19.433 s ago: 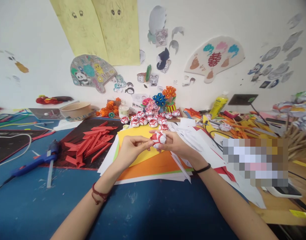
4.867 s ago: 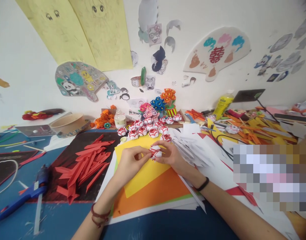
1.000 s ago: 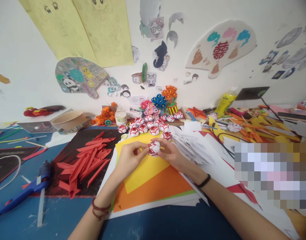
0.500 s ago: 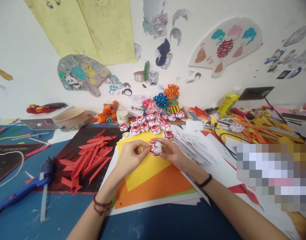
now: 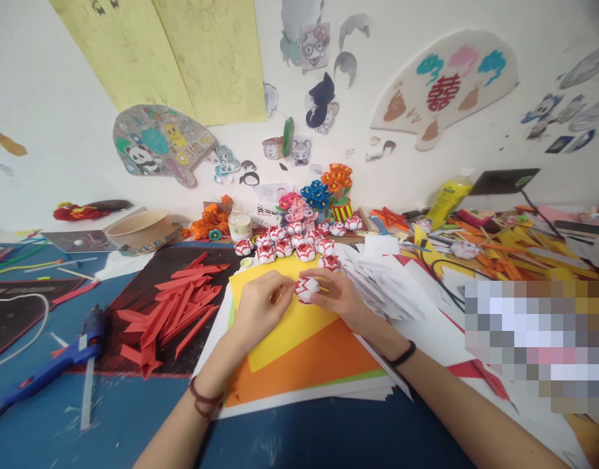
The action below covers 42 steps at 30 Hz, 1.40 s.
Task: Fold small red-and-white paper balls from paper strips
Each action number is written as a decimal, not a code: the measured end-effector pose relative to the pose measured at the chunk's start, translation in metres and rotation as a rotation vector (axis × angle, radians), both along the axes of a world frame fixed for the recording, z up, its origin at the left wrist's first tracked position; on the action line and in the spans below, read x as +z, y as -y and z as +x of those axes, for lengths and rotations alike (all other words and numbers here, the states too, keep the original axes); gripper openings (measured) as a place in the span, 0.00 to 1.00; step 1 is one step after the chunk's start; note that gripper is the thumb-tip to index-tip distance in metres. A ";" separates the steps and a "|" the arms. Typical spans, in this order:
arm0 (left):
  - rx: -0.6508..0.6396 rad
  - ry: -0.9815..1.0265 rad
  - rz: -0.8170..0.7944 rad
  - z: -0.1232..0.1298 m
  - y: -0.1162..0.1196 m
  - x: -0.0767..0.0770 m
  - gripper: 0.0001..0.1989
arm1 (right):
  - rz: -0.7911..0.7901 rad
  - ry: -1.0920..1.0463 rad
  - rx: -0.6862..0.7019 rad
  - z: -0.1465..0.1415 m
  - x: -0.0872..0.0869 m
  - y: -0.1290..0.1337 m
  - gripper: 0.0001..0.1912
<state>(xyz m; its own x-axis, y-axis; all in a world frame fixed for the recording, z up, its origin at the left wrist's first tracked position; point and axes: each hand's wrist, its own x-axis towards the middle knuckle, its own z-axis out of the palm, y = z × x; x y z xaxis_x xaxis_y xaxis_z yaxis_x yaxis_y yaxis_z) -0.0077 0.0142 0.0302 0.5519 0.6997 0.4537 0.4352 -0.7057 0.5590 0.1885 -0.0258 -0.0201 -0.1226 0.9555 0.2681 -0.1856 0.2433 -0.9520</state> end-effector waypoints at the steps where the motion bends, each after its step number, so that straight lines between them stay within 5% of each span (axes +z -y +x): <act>1: 0.004 0.037 -0.103 0.000 -0.002 0.001 0.10 | -0.001 -0.023 0.019 0.000 0.000 0.000 0.23; 5: -0.060 0.146 -0.546 0.000 -0.007 0.005 0.17 | 0.017 -0.074 0.058 0.002 0.000 0.001 0.22; 8: -0.118 0.192 -0.685 0.000 -0.007 0.006 0.20 | 0.042 -0.077 0.072 0.002 0.000 0.000 0.22; 17: -0.067 0.182 -0.587 0.000 -0.008 0.002 0.18 | 0.063 -0.085 0.098 0.002 0.001 0.000 0.21; 34: -0.196 0.262 -0.751 -0.003 -0.010 -0.002 0.15 | 0.073 -0.060 0.099 0.003 0.000 0.000 0.20; 42: -0.190 0.232 -0.708 -0.003 -0.010 -0.002 0.14 | 0.069 -0.049 0.102 0.004 0.000 0.001 0.22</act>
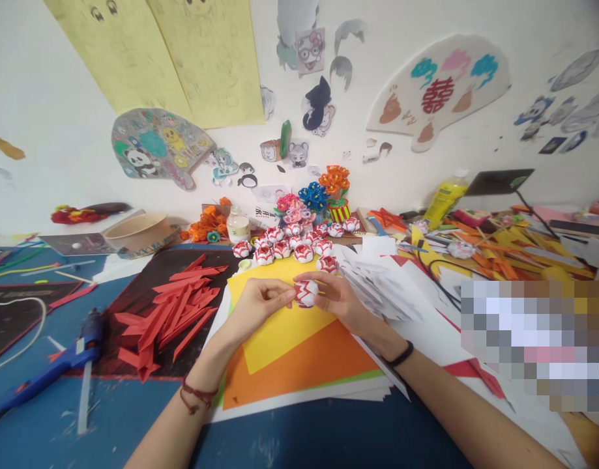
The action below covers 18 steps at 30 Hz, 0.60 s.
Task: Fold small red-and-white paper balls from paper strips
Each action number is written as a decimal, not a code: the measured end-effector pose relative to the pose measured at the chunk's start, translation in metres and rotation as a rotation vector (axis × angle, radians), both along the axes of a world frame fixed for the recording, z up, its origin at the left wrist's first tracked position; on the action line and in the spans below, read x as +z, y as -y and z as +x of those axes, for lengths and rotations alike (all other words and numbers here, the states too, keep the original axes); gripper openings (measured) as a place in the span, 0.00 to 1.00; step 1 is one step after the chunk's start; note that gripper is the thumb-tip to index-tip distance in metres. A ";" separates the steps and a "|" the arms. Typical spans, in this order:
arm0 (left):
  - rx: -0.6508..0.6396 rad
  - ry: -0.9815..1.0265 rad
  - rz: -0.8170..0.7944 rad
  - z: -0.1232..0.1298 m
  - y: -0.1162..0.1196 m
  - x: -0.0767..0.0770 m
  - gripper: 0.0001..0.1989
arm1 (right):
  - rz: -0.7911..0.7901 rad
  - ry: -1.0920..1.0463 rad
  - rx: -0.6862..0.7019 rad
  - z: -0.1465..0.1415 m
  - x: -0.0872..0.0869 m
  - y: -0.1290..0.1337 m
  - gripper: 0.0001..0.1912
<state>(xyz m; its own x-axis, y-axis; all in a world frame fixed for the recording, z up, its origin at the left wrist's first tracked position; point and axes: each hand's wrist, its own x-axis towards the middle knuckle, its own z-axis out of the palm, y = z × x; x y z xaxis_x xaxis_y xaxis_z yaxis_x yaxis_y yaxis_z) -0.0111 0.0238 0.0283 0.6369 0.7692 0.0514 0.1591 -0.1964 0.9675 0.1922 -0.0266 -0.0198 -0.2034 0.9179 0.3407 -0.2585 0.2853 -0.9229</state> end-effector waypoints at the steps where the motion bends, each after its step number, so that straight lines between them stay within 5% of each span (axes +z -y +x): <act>1: 0.003 -0.001 0.007 0.000 0.000 0.000 0.14 | -0.003 0.003 0.002 0.000 0.000 0.000 0.22; 10: 0.124 -0.103 0.185 0.003 0.007 0.008 0.16 | -0.019 -0.007 0.009 -0.004 0.003 0.001 0.22; 18: 0.062 -0.028 0.077 0.003 0.007 0.005 0.18 | -0.026 -0.028 0.005 -0.003 -0.001 0.000 0.20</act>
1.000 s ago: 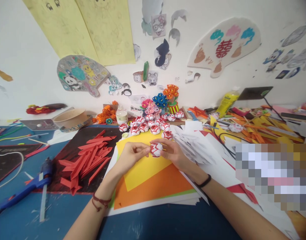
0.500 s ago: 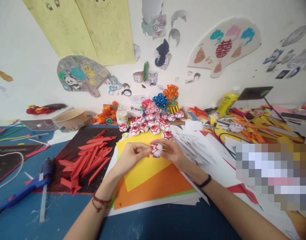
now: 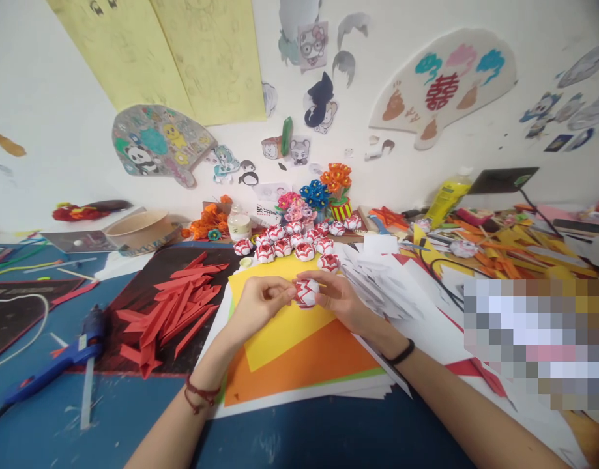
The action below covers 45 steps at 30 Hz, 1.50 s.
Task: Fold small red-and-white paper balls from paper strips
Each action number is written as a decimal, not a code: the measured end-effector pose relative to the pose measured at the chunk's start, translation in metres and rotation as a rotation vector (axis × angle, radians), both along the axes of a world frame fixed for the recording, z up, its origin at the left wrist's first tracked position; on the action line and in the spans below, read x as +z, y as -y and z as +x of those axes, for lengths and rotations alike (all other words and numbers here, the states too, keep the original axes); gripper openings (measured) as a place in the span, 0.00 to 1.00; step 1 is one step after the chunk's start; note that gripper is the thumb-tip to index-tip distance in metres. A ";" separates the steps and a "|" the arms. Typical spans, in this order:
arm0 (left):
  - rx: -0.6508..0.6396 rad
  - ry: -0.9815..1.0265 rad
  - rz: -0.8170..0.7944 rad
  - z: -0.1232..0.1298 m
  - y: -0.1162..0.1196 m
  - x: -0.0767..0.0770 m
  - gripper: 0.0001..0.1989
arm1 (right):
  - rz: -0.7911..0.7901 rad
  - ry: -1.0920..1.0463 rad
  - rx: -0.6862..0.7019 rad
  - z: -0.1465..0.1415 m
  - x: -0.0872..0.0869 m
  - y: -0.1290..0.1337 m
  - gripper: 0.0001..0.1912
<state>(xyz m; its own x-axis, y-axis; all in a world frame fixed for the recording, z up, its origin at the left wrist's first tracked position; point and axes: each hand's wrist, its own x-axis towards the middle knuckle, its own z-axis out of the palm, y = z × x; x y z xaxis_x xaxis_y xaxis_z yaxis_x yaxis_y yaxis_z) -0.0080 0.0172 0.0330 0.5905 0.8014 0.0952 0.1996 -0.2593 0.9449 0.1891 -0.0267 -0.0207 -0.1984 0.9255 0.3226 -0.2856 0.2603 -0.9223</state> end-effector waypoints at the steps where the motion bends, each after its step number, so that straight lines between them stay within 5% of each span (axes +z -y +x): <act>1: 0.012 -0.003 0.013 0.001 0.000 -0.001 0.18 | -0.002 -0.001 -0.001 0.000 -0.001 0.000 0.20; 11: 0.174 -0.154 0.401 0.003 0.008 0.000 0.12 | -0.104 0.055 -0.087 -0.003 -0.001 0.000 0.27; 17: 0.100 -0.151 0.305 0.001 0.003 0.000 0.13 | -0.098 0.069 -0.066 -0.002 0.002 0.000 0.24; 29: 0.204 -0.182 0.580 0.003 0.007 0.002 0.09 | -0.073 0.029 -0.167 -0.004 0.003 0.000 0.27; 34: 0.097 -0.104 0.486 0.004 0.011 0.005 0.08 | -0.066 -0.009 -0.209 -0.004 0.006 0.001 0.26; 42: 0.190 -0.108 0.418 0.003 0.004 0.000 0.10 | -0.251 -0.347 -0.006 -0.006 0.003 -0.002 0.23; 45: 0.171 -0.123 0.479 0.008 0.006 -0.003 0.22 | -0.319 -0.361 0.024 -0.007 -0.001 -0.003 0.22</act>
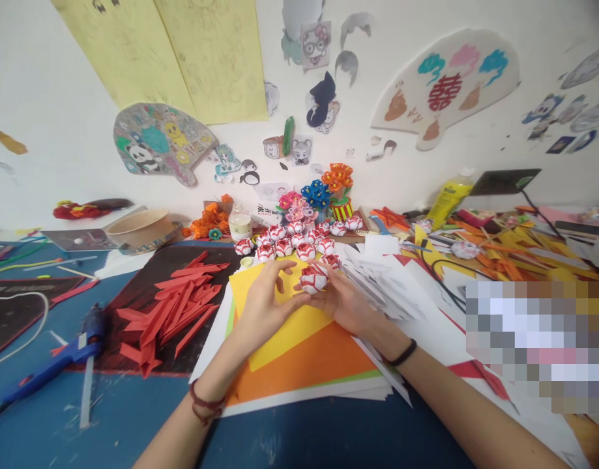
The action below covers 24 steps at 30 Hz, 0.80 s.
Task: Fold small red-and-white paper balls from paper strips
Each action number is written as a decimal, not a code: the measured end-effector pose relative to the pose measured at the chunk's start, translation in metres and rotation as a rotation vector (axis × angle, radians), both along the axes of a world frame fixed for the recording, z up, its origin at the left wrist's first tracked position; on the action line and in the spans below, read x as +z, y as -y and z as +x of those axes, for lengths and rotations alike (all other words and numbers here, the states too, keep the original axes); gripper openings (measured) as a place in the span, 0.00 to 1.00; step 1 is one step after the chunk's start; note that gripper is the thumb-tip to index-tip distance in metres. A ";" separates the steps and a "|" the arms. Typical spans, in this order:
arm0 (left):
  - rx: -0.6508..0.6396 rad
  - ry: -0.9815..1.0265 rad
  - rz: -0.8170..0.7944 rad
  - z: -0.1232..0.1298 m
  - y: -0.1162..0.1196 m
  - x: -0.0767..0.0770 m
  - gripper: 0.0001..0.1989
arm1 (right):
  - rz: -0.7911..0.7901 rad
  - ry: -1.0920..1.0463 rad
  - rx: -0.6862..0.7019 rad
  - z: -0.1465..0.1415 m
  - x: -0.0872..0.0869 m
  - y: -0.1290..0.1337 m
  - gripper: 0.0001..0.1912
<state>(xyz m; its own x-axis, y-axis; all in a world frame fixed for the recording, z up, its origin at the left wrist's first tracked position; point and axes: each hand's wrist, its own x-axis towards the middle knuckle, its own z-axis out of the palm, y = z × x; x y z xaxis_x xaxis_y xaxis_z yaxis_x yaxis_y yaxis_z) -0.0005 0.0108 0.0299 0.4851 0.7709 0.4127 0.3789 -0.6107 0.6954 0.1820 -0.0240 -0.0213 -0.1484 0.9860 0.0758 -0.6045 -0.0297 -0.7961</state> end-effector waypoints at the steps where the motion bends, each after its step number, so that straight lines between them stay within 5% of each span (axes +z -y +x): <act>1: -0.004 -0.008 0.017 0.002 0.001 -0.001 0.25 | -0.015 0.001 0.011 0.000 -0.001 0.000 0.21; 7: -0.060 -0.015 0.026 0.006 0.003 -0.008 0.25 | -0.037 0.001 0.105 -0.001 -0.003 0.000 0.21; 12: -0.053 0.004 0.131 0.004 0.004 -0.004 0.31 | 0.000 0.023 0.020 0.001 0.006 0.001 0.19; 18: -0.048 0.013 0.250 0.003 0.009 0.006 0.06 | 0.025 -0.001 -0.076 0.000 0.010 0.001 0.19; 24: -0.046 0.049 0.181 0.003 0.006 0.004 0.03 | 0.061 0.030 -0.087 -0.001 0.009 0.002 0.20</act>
<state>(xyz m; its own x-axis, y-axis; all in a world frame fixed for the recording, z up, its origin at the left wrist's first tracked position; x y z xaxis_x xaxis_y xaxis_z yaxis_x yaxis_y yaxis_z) 0.0023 0.0052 0.0334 0.4938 0.6593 0.5669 0.3159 -0.7435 0.5894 0.1808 -0.0263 -0.0126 -0.0655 0.9889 0.1333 -0.5786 0.0712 -0.8125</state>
